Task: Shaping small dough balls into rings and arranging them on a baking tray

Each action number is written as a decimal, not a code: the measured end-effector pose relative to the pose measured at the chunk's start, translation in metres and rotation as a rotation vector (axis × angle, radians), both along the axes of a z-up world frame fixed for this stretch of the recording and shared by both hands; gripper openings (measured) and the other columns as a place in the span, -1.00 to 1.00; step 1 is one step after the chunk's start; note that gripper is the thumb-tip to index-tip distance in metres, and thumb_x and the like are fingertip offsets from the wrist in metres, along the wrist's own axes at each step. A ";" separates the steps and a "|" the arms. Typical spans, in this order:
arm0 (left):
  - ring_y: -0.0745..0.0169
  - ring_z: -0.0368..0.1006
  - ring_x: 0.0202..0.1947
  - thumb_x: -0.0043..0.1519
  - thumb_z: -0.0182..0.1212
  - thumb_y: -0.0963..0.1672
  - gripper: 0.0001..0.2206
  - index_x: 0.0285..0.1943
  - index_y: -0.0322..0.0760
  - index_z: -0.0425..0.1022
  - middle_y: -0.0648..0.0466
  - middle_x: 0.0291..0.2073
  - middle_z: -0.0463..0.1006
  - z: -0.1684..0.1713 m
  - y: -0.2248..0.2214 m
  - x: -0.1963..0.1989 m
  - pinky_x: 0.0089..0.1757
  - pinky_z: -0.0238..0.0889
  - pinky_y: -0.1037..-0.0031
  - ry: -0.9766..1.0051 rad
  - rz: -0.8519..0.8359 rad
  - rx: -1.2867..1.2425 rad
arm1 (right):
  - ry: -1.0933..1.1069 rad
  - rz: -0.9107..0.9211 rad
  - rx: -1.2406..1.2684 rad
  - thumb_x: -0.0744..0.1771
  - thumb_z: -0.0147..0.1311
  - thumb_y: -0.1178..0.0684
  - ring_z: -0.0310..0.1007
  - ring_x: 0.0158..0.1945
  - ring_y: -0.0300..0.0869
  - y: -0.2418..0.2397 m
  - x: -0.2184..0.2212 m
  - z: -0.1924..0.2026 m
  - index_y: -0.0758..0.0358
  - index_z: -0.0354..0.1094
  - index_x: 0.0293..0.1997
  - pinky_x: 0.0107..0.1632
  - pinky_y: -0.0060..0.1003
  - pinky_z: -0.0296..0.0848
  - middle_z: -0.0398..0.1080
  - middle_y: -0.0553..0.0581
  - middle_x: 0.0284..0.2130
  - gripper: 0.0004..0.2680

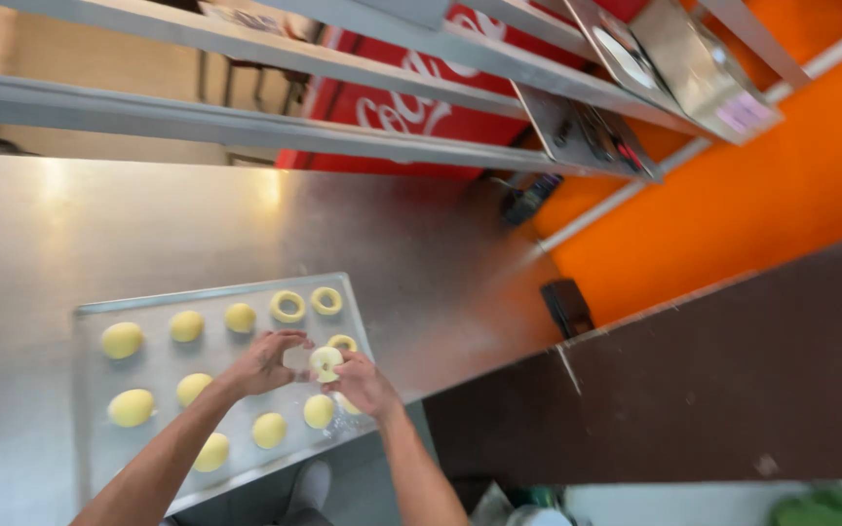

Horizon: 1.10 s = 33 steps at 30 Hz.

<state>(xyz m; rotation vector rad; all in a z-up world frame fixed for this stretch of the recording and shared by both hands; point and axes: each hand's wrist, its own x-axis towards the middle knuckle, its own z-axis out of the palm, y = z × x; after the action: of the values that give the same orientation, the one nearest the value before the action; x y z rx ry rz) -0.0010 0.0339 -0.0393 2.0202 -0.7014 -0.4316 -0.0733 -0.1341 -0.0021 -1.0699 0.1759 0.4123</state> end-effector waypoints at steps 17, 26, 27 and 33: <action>0.10 0.39 -0.18 -0.27 0.14 -0.09 -0.75 -0.39 -0.05 0.48 0.15 -0.31 0.53 0.001 -0.113 -0.037 -0.17 0.24 0.33 0.170 0.076 -0.037 | -0.063 -0.077 0.081 0.19 -0.11 0.15 0.38 -0.38 -0.24 -0.088 -0.024 -0.023 0.32 0.29 -0.26 -0.35 -0.32 0.41 0.36 0.07 -0.37 -0.85; 0.13 0.39 -0.21 -0.17 0.14 -0.10 -0.82 -0.40 -0.08 0.52 0.09 -0.36 0.52 0.004 -0.135 -0.070 -0.19 0.27 0.39 0.355 0.651 -0.157 | -0.093 0.102 0.251 0.21 -0.11 0.16 0.35 -0.19 -0.14 -0.109 -0.026 -0.041 0.21 0.28 -0.18 -0.25 -0.21 0.40 0.34 0.13 -0.24 -0.83; 0.12 0.38 -0.21 -0.14 0.15 -0.08 -0.82 -0.37 -0.06 0.51 0.06 -0.35 0.51 0.002 -0.137 -0.071 -0.21 0.28 0.40 0.326 0.709 -0.188 | -0.148 0.122 0.343 0.22 -0.12 0.13 0.31 -0.09 -0.13 -0.113 -0.022 -0.053 0.04 0.31 -0.15 -0.16 -0.11 0.36 0.33 0.09 -0.15 -0.82; -0.19 0.23 -0.05 -0.25 0.08 -0.23 -0.62 -0.19 -0.18 0.44 -0.10 -0.05 0.32 0.061 -0.108 -0.074 -0.11 0.22 0.21 0.089 0.437 -0.240 | -0.175 0.196 0.205 0.13 0.10 0.11 0.27 -0.08 -0.20 -0.083 -0.035 -0.013 0.08 0.23 -0.09 -0.16 -0.20 0.39 0.29 0.00 -0.10 -0.70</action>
<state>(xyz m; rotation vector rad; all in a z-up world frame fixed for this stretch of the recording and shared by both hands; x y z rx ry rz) -0.0755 -0.0742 0.0219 1.8451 -0.2306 -0.1677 -0.1080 -0.2171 -0.0155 -0.9179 -0.1259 0.4990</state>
